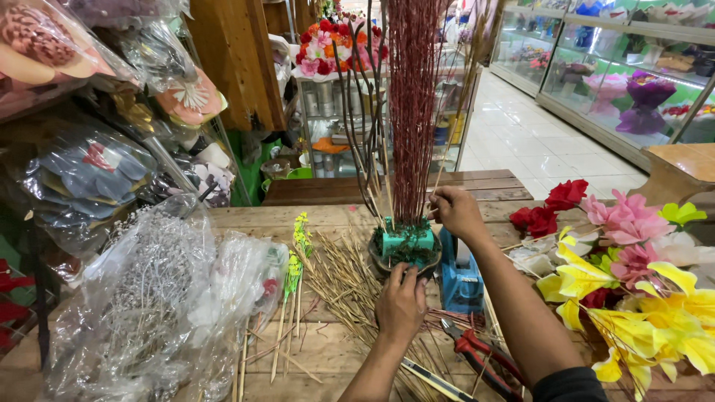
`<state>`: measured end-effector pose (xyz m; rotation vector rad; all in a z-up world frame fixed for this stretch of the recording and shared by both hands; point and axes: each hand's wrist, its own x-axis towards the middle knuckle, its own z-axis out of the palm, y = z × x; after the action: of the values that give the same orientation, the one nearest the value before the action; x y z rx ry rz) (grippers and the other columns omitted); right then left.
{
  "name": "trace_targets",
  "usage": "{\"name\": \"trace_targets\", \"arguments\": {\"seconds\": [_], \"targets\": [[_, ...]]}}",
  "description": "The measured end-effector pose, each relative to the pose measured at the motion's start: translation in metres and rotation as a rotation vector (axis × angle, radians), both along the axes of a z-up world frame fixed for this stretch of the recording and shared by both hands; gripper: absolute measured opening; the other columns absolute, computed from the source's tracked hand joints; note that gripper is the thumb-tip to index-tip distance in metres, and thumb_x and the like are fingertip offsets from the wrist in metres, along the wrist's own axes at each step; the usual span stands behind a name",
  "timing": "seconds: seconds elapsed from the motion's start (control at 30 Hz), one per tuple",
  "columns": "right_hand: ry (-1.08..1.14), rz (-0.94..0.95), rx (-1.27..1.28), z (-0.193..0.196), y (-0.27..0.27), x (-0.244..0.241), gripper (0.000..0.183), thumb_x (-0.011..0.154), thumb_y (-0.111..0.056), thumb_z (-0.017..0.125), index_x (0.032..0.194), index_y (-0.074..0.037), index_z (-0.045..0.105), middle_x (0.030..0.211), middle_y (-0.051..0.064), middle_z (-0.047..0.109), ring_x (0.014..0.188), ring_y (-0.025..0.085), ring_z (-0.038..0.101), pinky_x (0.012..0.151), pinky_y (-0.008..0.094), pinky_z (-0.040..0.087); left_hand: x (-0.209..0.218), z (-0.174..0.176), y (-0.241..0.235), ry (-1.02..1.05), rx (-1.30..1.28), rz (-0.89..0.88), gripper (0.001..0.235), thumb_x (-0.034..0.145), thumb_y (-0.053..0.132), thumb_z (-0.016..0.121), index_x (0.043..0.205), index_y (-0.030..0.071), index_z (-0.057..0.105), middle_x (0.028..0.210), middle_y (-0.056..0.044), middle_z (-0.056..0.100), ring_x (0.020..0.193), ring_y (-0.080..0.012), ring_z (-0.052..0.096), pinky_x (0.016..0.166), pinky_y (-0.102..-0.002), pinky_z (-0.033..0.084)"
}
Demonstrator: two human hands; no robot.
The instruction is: The person unwraps a bundle of dried wheat-like stalks and arranges them into a green floral foam base. They repeatedly adjust the stalks by hand to create a dense, upright arrangement on a wooden workbench.
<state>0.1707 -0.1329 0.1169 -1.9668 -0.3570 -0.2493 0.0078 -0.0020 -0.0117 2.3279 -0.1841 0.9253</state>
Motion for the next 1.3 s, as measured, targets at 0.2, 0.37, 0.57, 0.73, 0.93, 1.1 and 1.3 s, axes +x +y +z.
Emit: {"name": "trace_targets", "arguments": {"seconds": [0.2,0.37,0.57,0.73,0.93,1.1,1.3], "targets": [[-0.004,-0.019,-0.076,0.003,-0.001,-0.001,0.019,0.109,-0.013,0.057,0.095,-0.008,0.070,0.086,0.006,0.073,0.071,0.019,0.080,0.061,0.032,0.060,0.004,-0.002,-0.001,-0.058,0.000,0.014,0.035,0.104,0.026,0.064,0.131,0.005,0.069,0.136,-0.017,0.063,0.094,-0.0378,0.073,0.059,-0.050,0.062],[-0.078,0.054,-0.043,-0.010,-0.004,0.017,0.023,0.106,-0.011,0.058,0.086,-0.007,0.068,0.074,0.006,0.071,0.065,0.018,0.077,0.062,0.034,0.059,0.005,-0.001,0.000,-0.056,-0.023,-0.002,0.033,0.099,0.025,0.066,0.128,0.010,0.067,0.130,-0.012,0.061,0.091,-0.0411,0.069,0.065,-0.055,0.056],[-0.124,0.004,-0.211,-0.006,-0.003,0.011,0.028,0.103,-0.017,0.060,0.077,-0.012,0.068,0.068,0.003,0.076,0.065,0.015,0.076,0.065,0.033,0.056,0.022,-0.021,-0.002,0.094,-0.075,-0.010,0.032,0.100,0.032,0.064,0.126,0.015,0.067,0.136,-0.005,0.057,0.095,-0.0409,0.070,0.073,-0.059,0.055],[-0.126,0.002,-0.250,-0.002,0.000,0.011,0.029,0.102,-0.018,0.060,0.076,-0.011,0.069,0.068,0.004,0.076,0.065,0.016,0.073,0.068,0.035,0.054,0.031,-0.022,-0.005,0.349,-0.035,0.044,0.032,0.104,0.040,0.062,0.133,0.026,0.063,0.142,0.005,0.051,0.099,-0.0308,0.067,0.078,-0.049,0.056],[-0.106,-0.035,-0.246,0.003,0.004,0.006,0.027,0.101,-0.016,0.060,0.077,-0.010,0.071,0.069,0.006,0.076,0.062,0.018,0.069,0.065,0.035,0.054,0.124,-0.120,-0.009,-0.087,-0.098,0.019,0.038,0.086,0.045,0.068,0.118,0.024,0.070,0.127,0.001,0.060,0.083,-0.0336,0.068,0.071,-0.046,0.056],[0.044,-0.072,-0.230,0.019,0.010,-0.008,0.027,0.104,-0.012,0.056,0.079,-0.011,0.065,0.077,0.005,0.075,0.069,0.017,0.070,0.067,0.033,0.054,0.195,-0.178,-0.053,-0.252,-0.340,0.310,0.038,0.093,0.046,0.067,0.120,0.020,0.075,0.145,-0.003,0.064,0.137,-0.0277,0.058,0.113,-0.048,0.051],[0.126,-0.050,-0.023,0.024,0.012,-0.013,0.024,0.106,-0.006,0.056,0.083,-0.004,0.062,0.076,0.014,0.068,0.065,0.024,0.065,0.057,0.036,0.054,0.201,-0.168,-0.049,-0.125,-0.295,0.268,0.035,0.097,0.046,0.063,0.121,0.024,0.075,0.144,0.002,0.062,0.124,-0.0219,0.062,0.107,-0.042,0.053]]}}
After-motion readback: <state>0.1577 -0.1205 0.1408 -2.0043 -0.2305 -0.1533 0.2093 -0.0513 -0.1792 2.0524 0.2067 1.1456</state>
